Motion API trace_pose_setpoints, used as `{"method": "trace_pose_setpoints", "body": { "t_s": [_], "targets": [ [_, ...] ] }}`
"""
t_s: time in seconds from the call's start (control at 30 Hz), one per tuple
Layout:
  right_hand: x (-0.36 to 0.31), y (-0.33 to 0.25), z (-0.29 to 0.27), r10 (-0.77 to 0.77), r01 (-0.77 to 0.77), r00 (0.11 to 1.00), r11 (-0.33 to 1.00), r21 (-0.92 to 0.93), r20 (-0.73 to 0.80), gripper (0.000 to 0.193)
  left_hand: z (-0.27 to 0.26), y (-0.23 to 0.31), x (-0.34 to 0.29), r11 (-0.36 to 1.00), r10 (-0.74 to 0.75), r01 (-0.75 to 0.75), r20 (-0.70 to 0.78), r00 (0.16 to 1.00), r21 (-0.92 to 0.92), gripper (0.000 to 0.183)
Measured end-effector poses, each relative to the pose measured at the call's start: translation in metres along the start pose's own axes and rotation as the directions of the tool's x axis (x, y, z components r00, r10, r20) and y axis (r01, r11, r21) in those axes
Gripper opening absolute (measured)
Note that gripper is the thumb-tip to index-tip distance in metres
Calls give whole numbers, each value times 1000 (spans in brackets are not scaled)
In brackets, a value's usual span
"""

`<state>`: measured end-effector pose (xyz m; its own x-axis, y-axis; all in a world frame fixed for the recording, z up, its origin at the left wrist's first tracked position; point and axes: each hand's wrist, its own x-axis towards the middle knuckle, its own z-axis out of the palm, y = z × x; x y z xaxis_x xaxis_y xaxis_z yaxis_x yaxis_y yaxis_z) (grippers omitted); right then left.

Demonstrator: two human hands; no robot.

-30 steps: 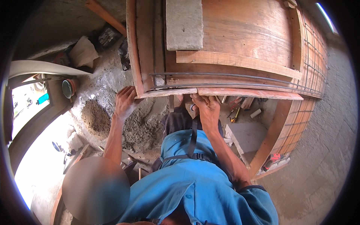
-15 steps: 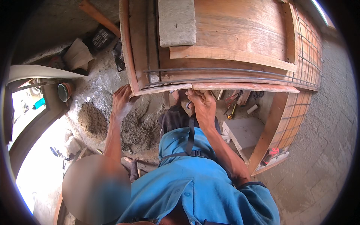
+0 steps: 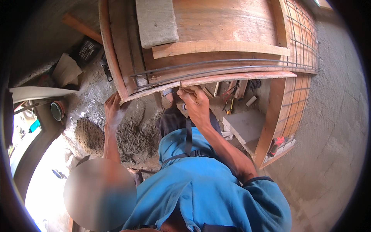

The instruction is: The person constructs a wooden formwork structure by positioning and securing wooden planks and blocks against a curved wall. They use a hammer to drive nails into the wood and a power drill to fasten components. The person also uses a utility knife to trim a piece of wood and a chisel to adjust the fit of the formwork.

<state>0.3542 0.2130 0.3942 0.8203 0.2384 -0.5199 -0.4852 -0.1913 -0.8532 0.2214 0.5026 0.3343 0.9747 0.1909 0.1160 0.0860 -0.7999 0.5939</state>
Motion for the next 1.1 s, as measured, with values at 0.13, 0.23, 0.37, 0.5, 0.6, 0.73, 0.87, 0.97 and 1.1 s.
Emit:
{"method": "trace_pose_setpoints", "body": {
  "t_s": [0.13,0.23,0.37,0.5,0.6,0.73,0.87,0.97,1.1],
  "targets": [
    [-4,-5,1,24,-24,1000,1000,-19,-1,28,0,7,-2,1000,-18,18,-4,1000,16,37],
    [-5,0,-3,5,-3,1000,995,-100,29,34,-3,19,0,993,-113,113,7,994,-26,30],
    [-5,-3,-13,33,-12,990,989,-151,137,33,-12,32,10,945,-311,314,45,949,-92,28],
    [-15,-35,-26,-44,147,968,897,-417,246,25,-18,54,14,879,-458,462,60,887,-117,34],
    [-17,-50,-38,-451,525,850,691,-497,271,16,-12,67,11,867,-490,484,-28,871,-120,36],
    [-15,-81,-47,-696,661,685,468,-587,216,16,16,57,-8,780,-608,555,-139,782,-290,43],
    [-5,-93,-50,-654,710,634,282,-645,412,24,28,72,-13,720,-666,562,-179,724,-407,44],
    [7,-91,-44,-570,776,560,109,-621,601,32,37,76,-13,700,-675,510,-230,701,-500,42],
    [13,-81,-25,-446,794,520,-62,-605,728,40,49,87,-14,578,-754,464,-222,618,-671,46]
  ]
}}
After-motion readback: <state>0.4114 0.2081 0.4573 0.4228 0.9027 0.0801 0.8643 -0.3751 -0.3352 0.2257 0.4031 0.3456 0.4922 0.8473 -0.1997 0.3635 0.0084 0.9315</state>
